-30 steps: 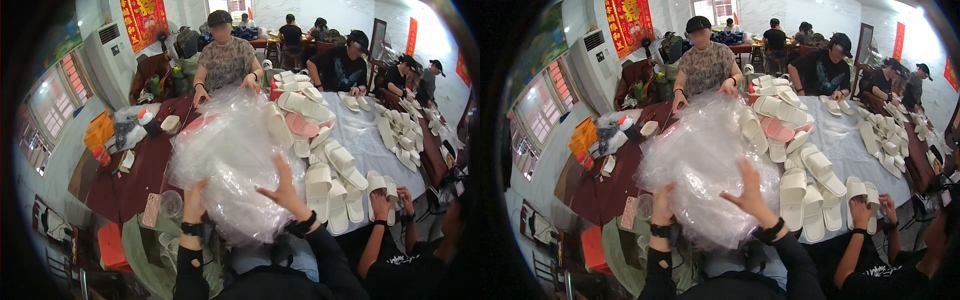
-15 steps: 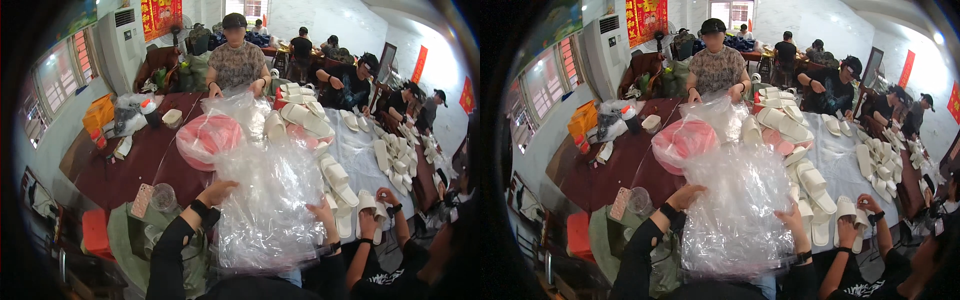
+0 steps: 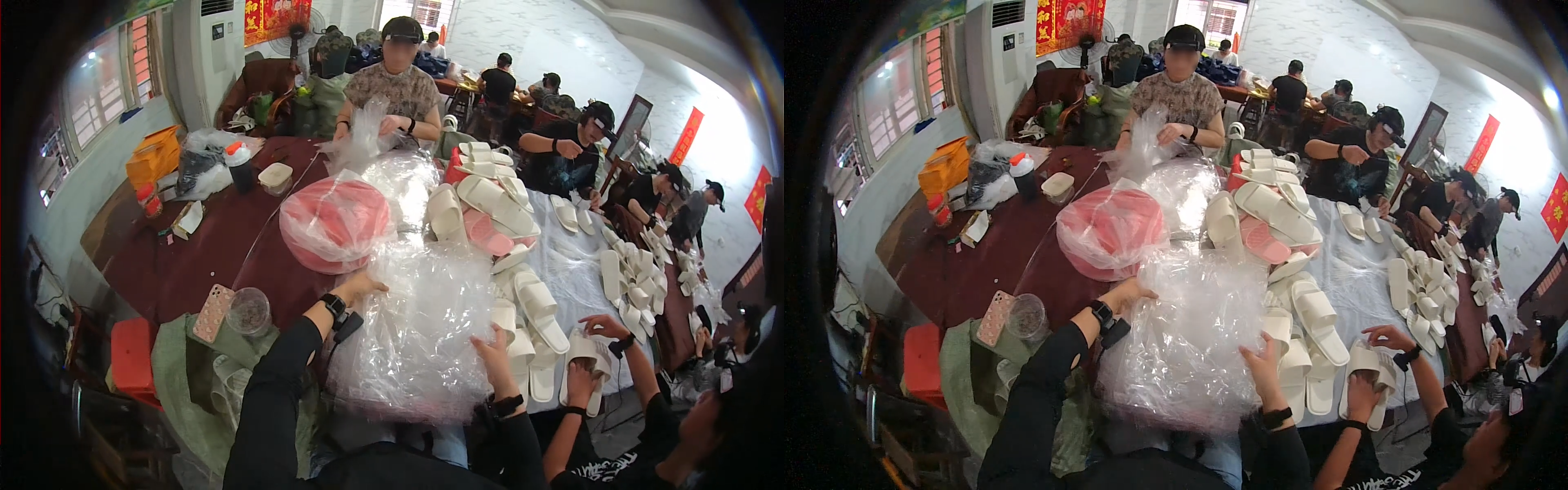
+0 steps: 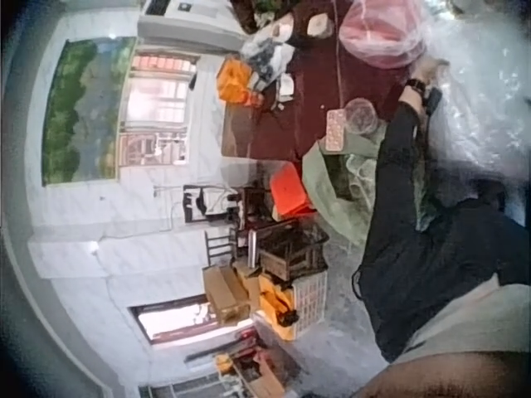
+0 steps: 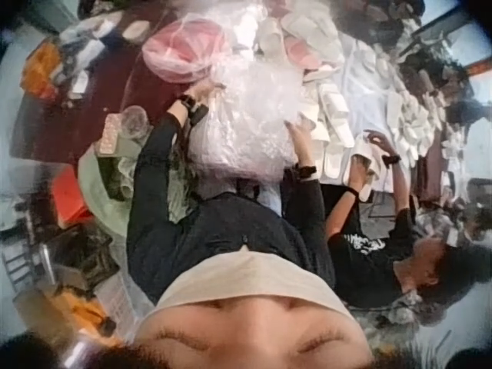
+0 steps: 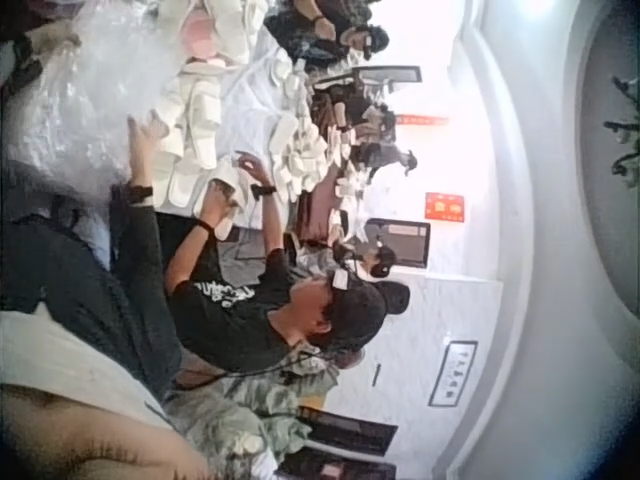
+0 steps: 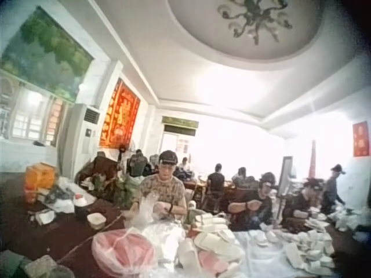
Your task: Sorting white slippers and packing them into plastic bags at a large work table.
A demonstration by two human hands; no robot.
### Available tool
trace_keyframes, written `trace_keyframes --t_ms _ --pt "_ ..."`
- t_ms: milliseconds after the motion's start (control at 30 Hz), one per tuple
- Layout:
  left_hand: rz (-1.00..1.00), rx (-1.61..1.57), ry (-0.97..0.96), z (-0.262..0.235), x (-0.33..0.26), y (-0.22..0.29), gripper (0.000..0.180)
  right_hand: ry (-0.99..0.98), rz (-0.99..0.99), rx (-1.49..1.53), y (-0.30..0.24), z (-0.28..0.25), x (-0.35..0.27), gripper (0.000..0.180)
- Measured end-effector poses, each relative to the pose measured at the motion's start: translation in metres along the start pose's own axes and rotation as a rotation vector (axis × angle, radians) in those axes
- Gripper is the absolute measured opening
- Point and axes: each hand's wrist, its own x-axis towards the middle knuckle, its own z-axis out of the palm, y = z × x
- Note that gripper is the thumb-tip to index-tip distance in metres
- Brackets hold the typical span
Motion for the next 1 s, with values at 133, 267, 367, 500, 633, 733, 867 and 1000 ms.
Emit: trace_keyframes --t_ms 133,267,367,500,633,733,867,1000 --pt "-0.325 0.296 0.103 0.009 0.012 0.027 0.048 0.218 -0.47 -0.563 -0.005 -0.006 0.011 0.075" --pt "-0.209 0.164 0.048 -0.036 0.023 -0.054 0.049 0.176 -0.892 -0.965 -0.058 0.042 -0.005 0.062" --pt "-0.351 0.278 -0.024 -0.005 0.032 -0.011 0.045 -0.088 -0.91 -0.879 -0.066 0.061 0.007 0.05" --pt "-0.283 0.114 0.066 0.003 0.014 0.0 0.04 -0.29 -0.929 -0.844 -0.043 0.117 0.045 0.045" --pt "-0.184 0.13 0.125 -0.007 0.019 -0.019 0.035 -0.294 -0.946 -1.019 -0.015 0.159 0.07 0.044" --pt "-0.162 0.117 0.103 -0.011 0.023 -0.021 0.032 -0.226 -1.014 -1.211 0.0 0.174 0.089 0.046" --pt "-0.12 0.022 0.174 -0.004 0.018 -0.013 0.04 -0.191 -0.965 -1.296 0.014 0.185 0.11 0.051" --pt "0.2 0.121 0.346 0.002 0.005 0.003 0.071 -0.214 -0.768 -1.276 0.022 0.186 0.121 0.055"
